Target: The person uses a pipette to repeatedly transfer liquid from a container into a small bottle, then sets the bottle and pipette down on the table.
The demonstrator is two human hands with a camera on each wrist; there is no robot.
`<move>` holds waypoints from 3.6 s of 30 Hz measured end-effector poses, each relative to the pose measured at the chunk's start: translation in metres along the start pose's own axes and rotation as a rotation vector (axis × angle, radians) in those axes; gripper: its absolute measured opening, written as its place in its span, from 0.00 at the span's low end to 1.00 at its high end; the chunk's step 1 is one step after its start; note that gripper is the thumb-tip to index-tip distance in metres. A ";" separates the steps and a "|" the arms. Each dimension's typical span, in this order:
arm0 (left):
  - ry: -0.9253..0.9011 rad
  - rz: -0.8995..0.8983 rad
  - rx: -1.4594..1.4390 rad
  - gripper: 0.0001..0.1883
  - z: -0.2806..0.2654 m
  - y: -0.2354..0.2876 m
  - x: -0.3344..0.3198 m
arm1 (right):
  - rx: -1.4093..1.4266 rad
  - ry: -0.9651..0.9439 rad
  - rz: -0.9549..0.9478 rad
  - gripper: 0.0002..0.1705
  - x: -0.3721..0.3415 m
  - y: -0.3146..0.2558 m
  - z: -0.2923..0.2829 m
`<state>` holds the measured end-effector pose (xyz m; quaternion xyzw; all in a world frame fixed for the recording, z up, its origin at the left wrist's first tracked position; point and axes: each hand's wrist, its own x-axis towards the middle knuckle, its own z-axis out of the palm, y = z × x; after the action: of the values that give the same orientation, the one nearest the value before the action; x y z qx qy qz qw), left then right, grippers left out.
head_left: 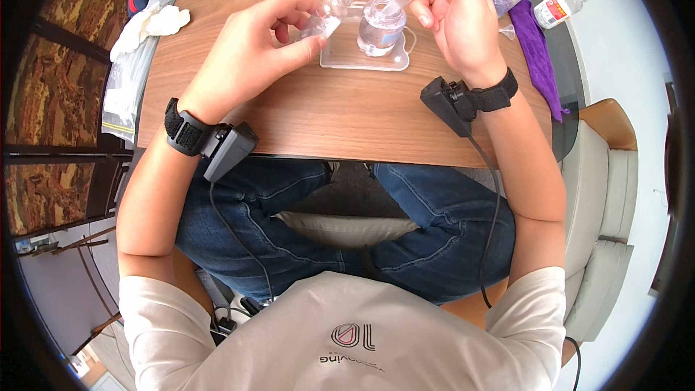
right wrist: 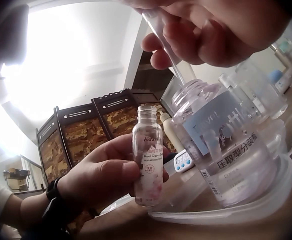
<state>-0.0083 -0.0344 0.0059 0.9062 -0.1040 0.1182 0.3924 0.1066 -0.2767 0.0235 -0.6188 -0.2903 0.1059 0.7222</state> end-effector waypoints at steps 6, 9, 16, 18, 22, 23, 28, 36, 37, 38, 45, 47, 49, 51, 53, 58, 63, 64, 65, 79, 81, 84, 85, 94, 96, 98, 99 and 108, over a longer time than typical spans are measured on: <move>-0.016 0.022 -0.022 0.22 0.001 -0.002 -0.001 | 0.104 0.219 -0.288 0.25 0.003 -0.025 -0.007; -0.008 0.047 -0.001 0.22 0.002 -0.001 0.000 | 0.186 0.188 -0.367 0.25 -0.003 -0.055 -0.012; 0.010 0.091 0.030 0.21 0.004 0.007 0.004 | 0.265 0.146 -0.373 0.26 -0.001 -0.043 -0.012; 0.017 0.096 0.031 0.21 0.003 0.007 0.003 | 0.316 0.138 -0.324 0.28 0.000 -0.038 -0.009; 0.024 0.096 0.044 0.21 0.002 0.007 0.002 | 0.333 0.116 -0.323 0.29 0.000 -0.038 -0.010; 0.026 0.093 0.037 0.21 0.002 0.007 0.002 | 0.341 0.103 -0.329 0.30 0.001 -0.038 -0.010; 0.022 0.097 0.033 0.21 0.002 0.009 0.002 | 0.343 0.095 -0.332 0.31 0.001 -0.039 -0.008; 0.025 0.081 0.042 0.21 0.000 0.006 0.002 | 0.379 0.119 -0.324 0.28 -0.006 -0.050 -0.006; 0.039 0.073 0.038 0.21 0.001 0.005 0.002 | 0.379 0.119 -0.323 0.28 -0.003 -0.043 -0.007; 0.053 0.066 0.034 0.21 0.001 0.005 0.002 | 0.265 0.182 -0.330 0.28 0.002 -0.034 -0.002; 0.049 0.064 0.047 0.21 -0.001 0.004 0.001 | -0.005 0.053 0.109 0.33 -0.003 -0.013 0.010; 0.042 0.033 0.025 0.21 -0.002 0.007 0.000 | 0.047 0.064 0.129 0.33 -0.002 -0.012 0.008; 0.047 0.034 0.024 0.21 -0.001 0.004 0.000 | 0.036 0.057 0.123 0.33 -0.001 -0.010 0.007; 0.050 0.039 0.024 0.21 -0.001 0.003 0.000 | 0.026 0.052 0.116 0.33 -0.001 -0.009 0.006; 0.049 0.046 0.035 0.21 -0.001 0.002 0.000 | 0.021 0.047 0.113 0.33 -0.001 -0.009 0.006; 0.040 0.041 0.039 0.21 -0.003 0.003 -0.001 | 0.029 0.059 0.115 0.33 -0.002 -0.010 0.008; 0.038 0.048 0.052 0.22 -0.003 0.003 0.000 | 0.035 0.065 0.114 0.34 -0.002 -0.011 0.007; 0.035 0.047 0.056 0.22 -0.003 0.003 0.000 | 0.034 0.061 0.112 0.34 -0.002 -0.010 0.007; 0.033 0.046 0.059 0.22 -0.003 0.003 0.000 | 0.034 0.058 0.111 0.34 -0.002 -0.010 0.006; 0.013 0.056 0.019 0.21 0.000 0.001 0.000 | 0.026 0.065 -0.028 0.26 -0.003 -0.008 -0.002; 0.020 0.063 0.018 0.20 0.000 0.002 0.000 | 0.063 0.033 -0.087 0.26 -0.002 -0.015 -0.009; 0.019 0.089 0.061 0.20 0.000 0.005 0.000 | 0.178 0.229 -0.273 0.25 -0.004 -0.057 -0.007; 0.029 0.113 0.069 0.20 0.001 0.006 0.001 | 0.190 0.237 -0.314 0.24 -0.010 -0.070 -0.003; 0.040 0.142 0.084 0.20 0.003 0.013 0.003 | 0.367 0.163 -0.236 0.28 -0.008 -0.054 0.005; 0.039 0.142 0.088 0.21 0.002 0.013 0.003 | 0.377 0.189 -0.289 0.30 -0.004 -0.047 0.002; 0.045 0.146 0.090 0.21 0.002 0.013 0.003 | 0.381 0.196 -0.281 0.30 -0.005 -0.045 0.001; 0.043 0.152 0.090 0.21 0.002 0.013 0.003 | 0.387 0.201 -0.271 0.31 -0.005 -0.046 0.001; 0.084 0.046 0.070 0.21 -0.003 0.005 0.002 | 0.186 0.267 -0.254 0.26 -0.004 -0.035 -0.007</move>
<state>-0.0078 -0.0359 0.0114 0.9110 -0.1039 0.1685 0.3617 0.0999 -0.2916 0.0557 -0.5164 -0.2567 -0.0424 0.8159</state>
